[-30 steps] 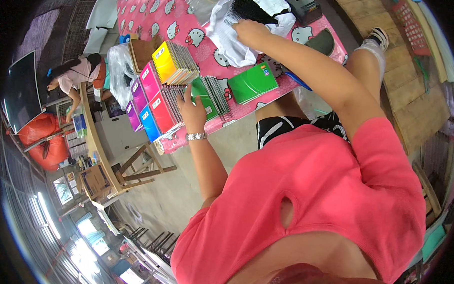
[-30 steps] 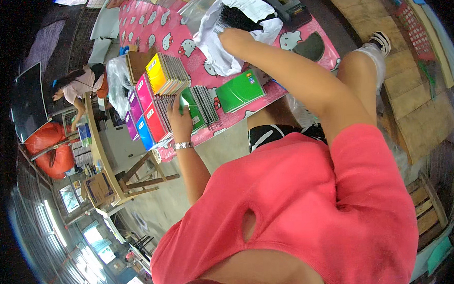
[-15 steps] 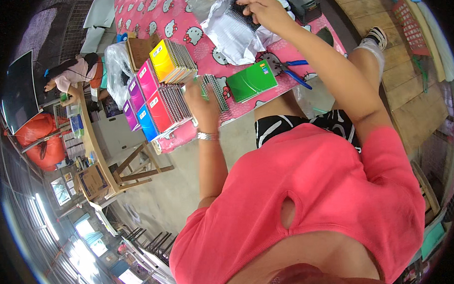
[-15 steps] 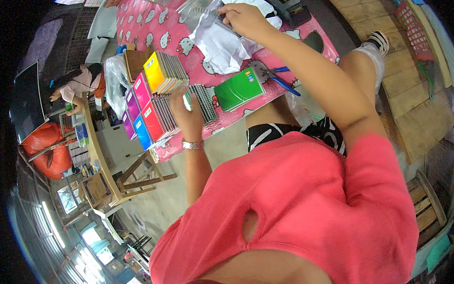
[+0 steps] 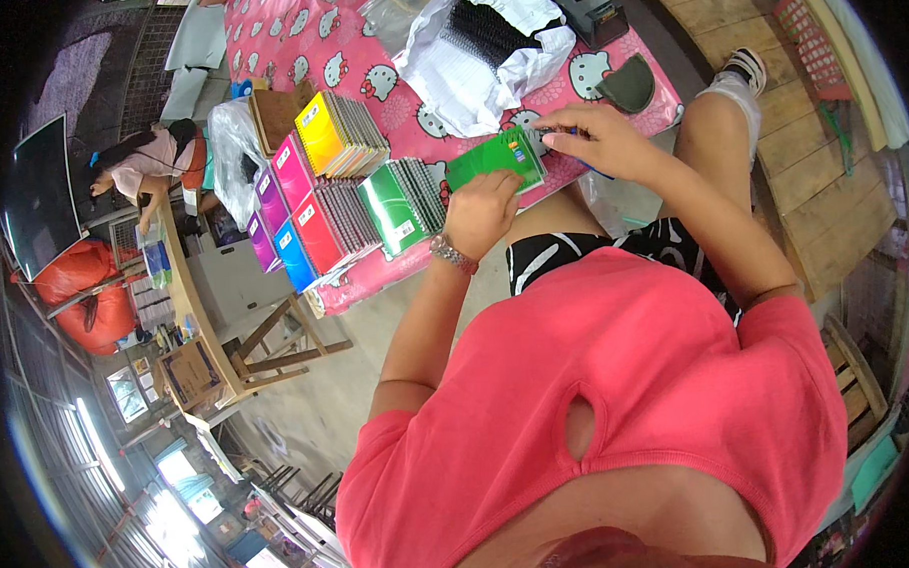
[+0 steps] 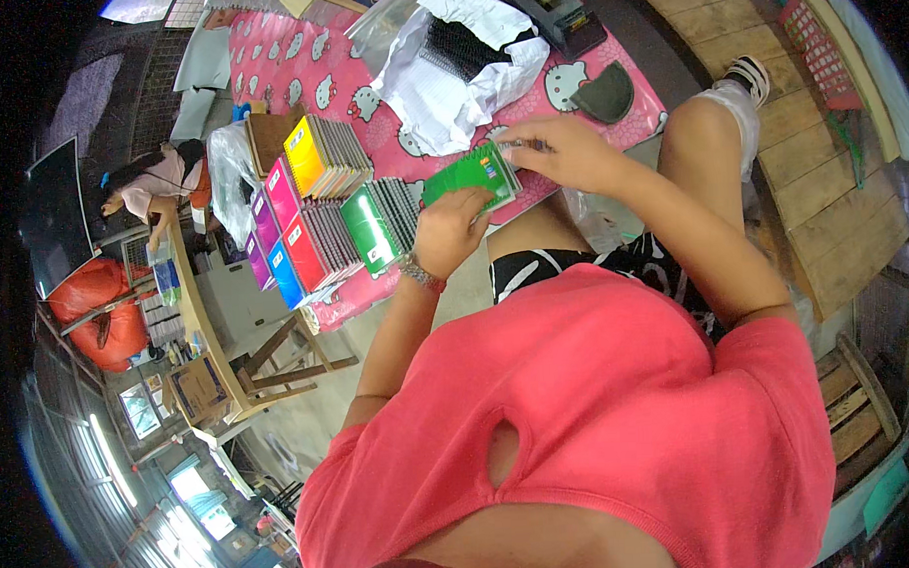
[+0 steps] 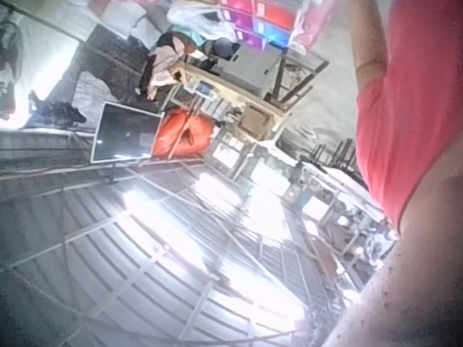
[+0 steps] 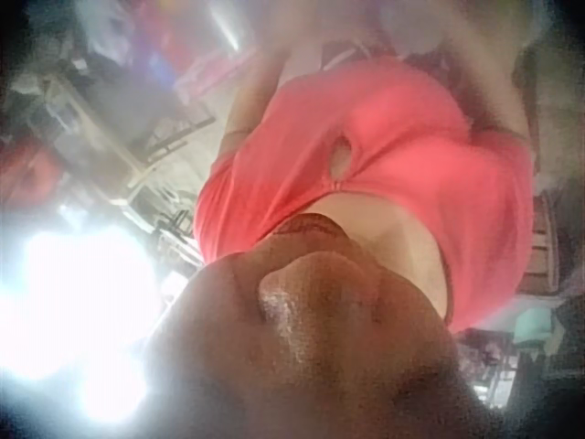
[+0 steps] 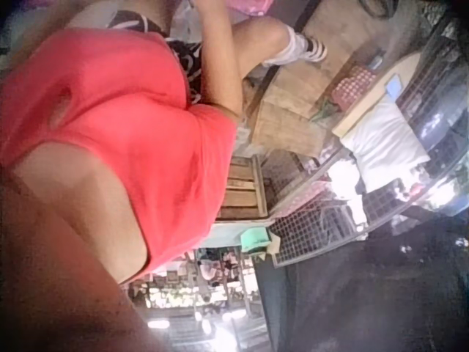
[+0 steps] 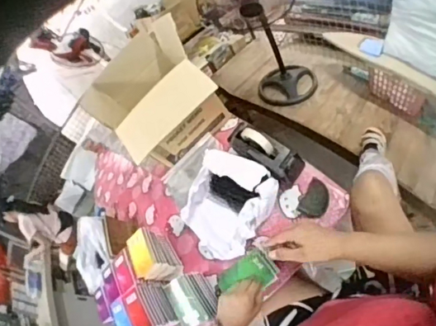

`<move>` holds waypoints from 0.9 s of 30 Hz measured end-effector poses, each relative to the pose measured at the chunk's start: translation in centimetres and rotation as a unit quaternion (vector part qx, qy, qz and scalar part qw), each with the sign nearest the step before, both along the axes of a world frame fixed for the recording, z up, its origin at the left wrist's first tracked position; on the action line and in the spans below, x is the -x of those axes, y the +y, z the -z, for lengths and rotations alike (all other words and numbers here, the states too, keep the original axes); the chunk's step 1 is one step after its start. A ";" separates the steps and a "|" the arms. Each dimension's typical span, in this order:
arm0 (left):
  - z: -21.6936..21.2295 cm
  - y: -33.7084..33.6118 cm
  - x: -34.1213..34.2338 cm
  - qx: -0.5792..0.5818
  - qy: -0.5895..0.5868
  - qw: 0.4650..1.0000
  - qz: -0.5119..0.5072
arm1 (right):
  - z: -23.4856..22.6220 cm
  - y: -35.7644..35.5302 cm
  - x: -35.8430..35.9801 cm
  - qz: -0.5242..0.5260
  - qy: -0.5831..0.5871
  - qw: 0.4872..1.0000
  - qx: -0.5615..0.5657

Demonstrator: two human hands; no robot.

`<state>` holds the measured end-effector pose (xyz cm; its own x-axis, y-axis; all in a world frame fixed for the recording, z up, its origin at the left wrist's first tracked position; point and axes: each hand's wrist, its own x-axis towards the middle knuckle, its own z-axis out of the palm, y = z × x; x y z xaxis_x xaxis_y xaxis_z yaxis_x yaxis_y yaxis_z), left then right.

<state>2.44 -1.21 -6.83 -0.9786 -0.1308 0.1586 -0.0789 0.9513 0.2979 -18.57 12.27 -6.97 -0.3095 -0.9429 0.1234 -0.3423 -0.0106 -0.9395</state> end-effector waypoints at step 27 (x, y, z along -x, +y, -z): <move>-0.7 -1.2 0.3 -0.045 -0.038 0.998 -0.034 | 1.5 0.3 -0.4 0.042 0.011 0.999 -0.006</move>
